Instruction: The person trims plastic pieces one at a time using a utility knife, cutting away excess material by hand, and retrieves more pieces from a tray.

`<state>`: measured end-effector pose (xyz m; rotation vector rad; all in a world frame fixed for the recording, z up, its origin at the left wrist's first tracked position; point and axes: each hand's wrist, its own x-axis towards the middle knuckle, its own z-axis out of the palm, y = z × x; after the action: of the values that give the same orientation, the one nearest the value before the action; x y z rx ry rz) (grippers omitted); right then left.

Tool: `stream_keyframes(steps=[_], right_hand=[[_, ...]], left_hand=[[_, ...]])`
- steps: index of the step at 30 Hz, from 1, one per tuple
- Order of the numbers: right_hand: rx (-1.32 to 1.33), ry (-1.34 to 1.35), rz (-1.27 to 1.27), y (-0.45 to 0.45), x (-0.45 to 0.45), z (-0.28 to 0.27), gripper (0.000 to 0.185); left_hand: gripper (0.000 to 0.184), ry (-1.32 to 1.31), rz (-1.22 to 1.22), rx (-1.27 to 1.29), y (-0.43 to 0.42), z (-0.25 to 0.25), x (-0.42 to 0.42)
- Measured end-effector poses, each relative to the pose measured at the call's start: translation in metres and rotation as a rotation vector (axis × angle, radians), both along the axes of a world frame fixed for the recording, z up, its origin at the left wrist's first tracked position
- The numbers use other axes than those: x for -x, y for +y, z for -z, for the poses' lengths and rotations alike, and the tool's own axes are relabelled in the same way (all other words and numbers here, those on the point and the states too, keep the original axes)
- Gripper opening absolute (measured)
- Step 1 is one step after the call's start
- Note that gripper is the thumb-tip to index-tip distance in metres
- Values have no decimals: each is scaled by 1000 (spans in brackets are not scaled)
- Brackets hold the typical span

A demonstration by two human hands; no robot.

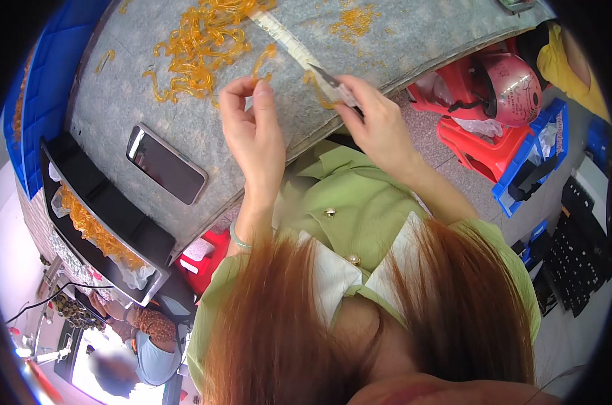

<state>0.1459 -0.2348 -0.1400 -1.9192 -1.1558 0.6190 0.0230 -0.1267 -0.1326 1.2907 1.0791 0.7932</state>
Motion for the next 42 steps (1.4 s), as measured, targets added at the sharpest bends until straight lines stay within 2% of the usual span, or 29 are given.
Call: stream_keyframes(steps=[3, 4, 6, 7, 9, 12, 13, 15, 18, 21, 27, 33, 42], right_hand=[[-32, 230, 67, 12, 8, 2, 32], [-51, 328, 102, 15, 9, 2, 32], [-89, 175, 182, 10, 0, 3, 31], [-104, 95, 223, 3, -7, 3, 30], [13, 142, 223, -16, -21, 3, 30], [111, 214, 190, -39, -30, -10, 28], [96, 137, 131, -42, -29, -13, 29], [68, -13, 16, -48, -28, -16, 30], [155, 14, -51, -45, -19, -16, 30], [131, -103, -60, -36, -12, -16, 32], [184, -114, -90, -30, -11, -20, 37], [133, -259, -97, -28, -10, -18, 38], [190, -258, -155, -29, -16, -20, 44]], left_hand=[[14, -111, -81, 77, -8, -11, 2], [14, -71, -30, 102, -8, -12, 2], [13, 7, 72, 157, -12, -12, 2], [13, 80, 147, 90, -14, -9, -1], [12, 223, 299, -45, -16, -1, -8], [13, 406, 356, -190, -16, 4, -17], [13, 455, 370, -247, -16, 5, -19], [14, 456, 362, -224, -15, 5, -21], [14, 496, 361, -209, -16, 3, -22], [14, 535, 366, -207, -17, 1, -23], [14, 544, 371, -216, -16, 2, -24], [14, 544, 381, -219, -16, 2, -23], [11, 525, 408, -288, -14, 1, -23]])
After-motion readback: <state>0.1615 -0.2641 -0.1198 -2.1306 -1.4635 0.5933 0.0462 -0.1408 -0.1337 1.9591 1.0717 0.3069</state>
